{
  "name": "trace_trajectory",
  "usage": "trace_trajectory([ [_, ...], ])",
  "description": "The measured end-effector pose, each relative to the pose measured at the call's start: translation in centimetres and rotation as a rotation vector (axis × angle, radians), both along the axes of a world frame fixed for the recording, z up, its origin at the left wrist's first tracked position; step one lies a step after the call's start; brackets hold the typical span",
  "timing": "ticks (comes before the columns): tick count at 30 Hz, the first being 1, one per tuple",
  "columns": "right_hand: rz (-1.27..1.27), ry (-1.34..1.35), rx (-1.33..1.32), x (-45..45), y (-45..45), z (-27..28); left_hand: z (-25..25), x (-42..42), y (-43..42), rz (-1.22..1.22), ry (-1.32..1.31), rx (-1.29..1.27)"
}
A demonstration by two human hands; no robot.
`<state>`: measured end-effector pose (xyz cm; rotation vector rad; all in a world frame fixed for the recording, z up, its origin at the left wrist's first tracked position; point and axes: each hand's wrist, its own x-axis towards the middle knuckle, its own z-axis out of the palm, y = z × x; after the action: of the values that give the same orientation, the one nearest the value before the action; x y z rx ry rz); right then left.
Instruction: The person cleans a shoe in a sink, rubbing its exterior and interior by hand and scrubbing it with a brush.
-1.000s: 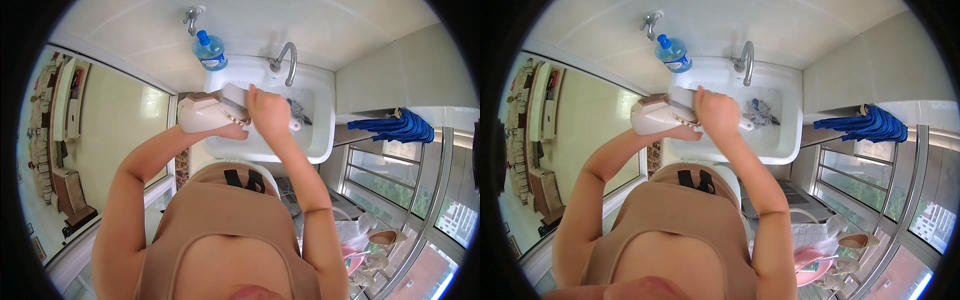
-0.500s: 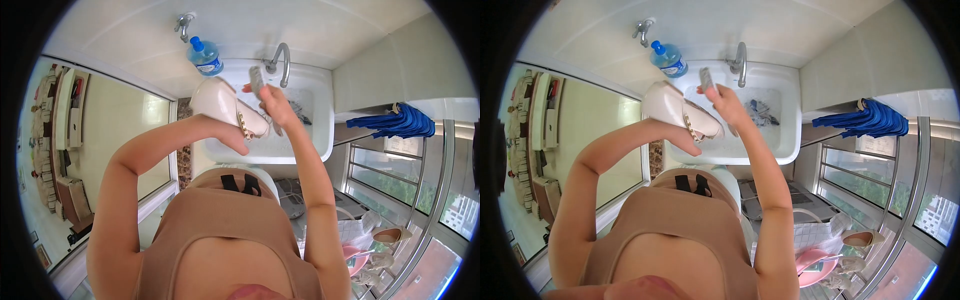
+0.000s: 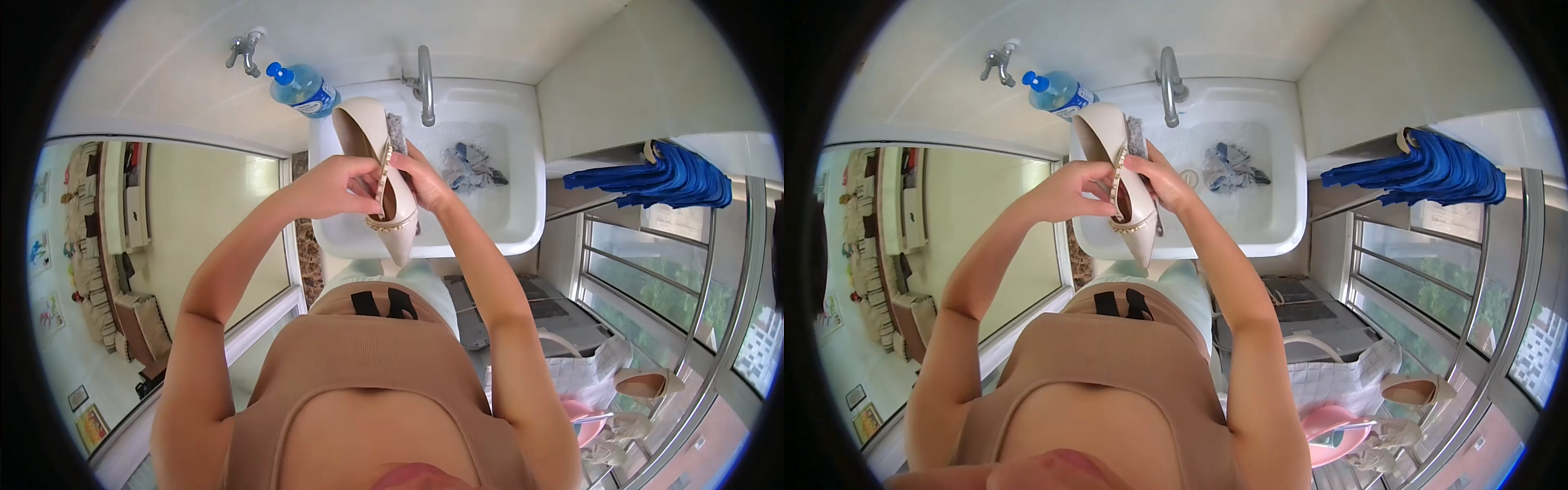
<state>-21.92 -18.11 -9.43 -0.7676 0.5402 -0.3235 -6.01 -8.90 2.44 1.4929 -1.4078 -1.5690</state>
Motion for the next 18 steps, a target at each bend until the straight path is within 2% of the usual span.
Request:
trace_trajectory([
  [3, 0.006, -0.041, 0.032, 0.6, -0.3, 0.5, -1.2, 0.3, 0.5, 0.034, -0.243, -0.009],
  [4, 0.007, -0.048, 0.027, 0.7, -0.3, 0.7, -1.6, -0.3, 0.8, 0.104, -0.185, 0.007],
  [7, 0.007, -0.056, -0.056, 1.4, 0.1, 1.2, -1.3, -1.8, 1.2, 0.139, -0.412, 0.011],
  [8, 0.009, -0.059, -0.118, 2.0, 0.3, 1.2, -2.1, -1.4, 1.9, 0.269, -0.275, 0.060],
  [12, -0.043, -0.038, -0.257, 2.8, 1.1, 1.6, -0.5, 0.1, 3.5, 0.449, 0.135, -0.051],
  [15, -0.080, -0.020, -0.415, 4.2, 1.6, 1.7, 0.9, 2.2, 2.4, 0.600, 0.610, -0.020],
  [16, -0.104, -0.016, -0.461, 4.6, 2.0, 1.9, 0.7, 2.1, 2.0, 0.657, 0.486, -0.021],
  [18, -0.154, -0.008, -0.559, 5.4, 2.5, 2.7, -1.2, 2.1, 1.5, 0.703, 0.294, -0.199],
])
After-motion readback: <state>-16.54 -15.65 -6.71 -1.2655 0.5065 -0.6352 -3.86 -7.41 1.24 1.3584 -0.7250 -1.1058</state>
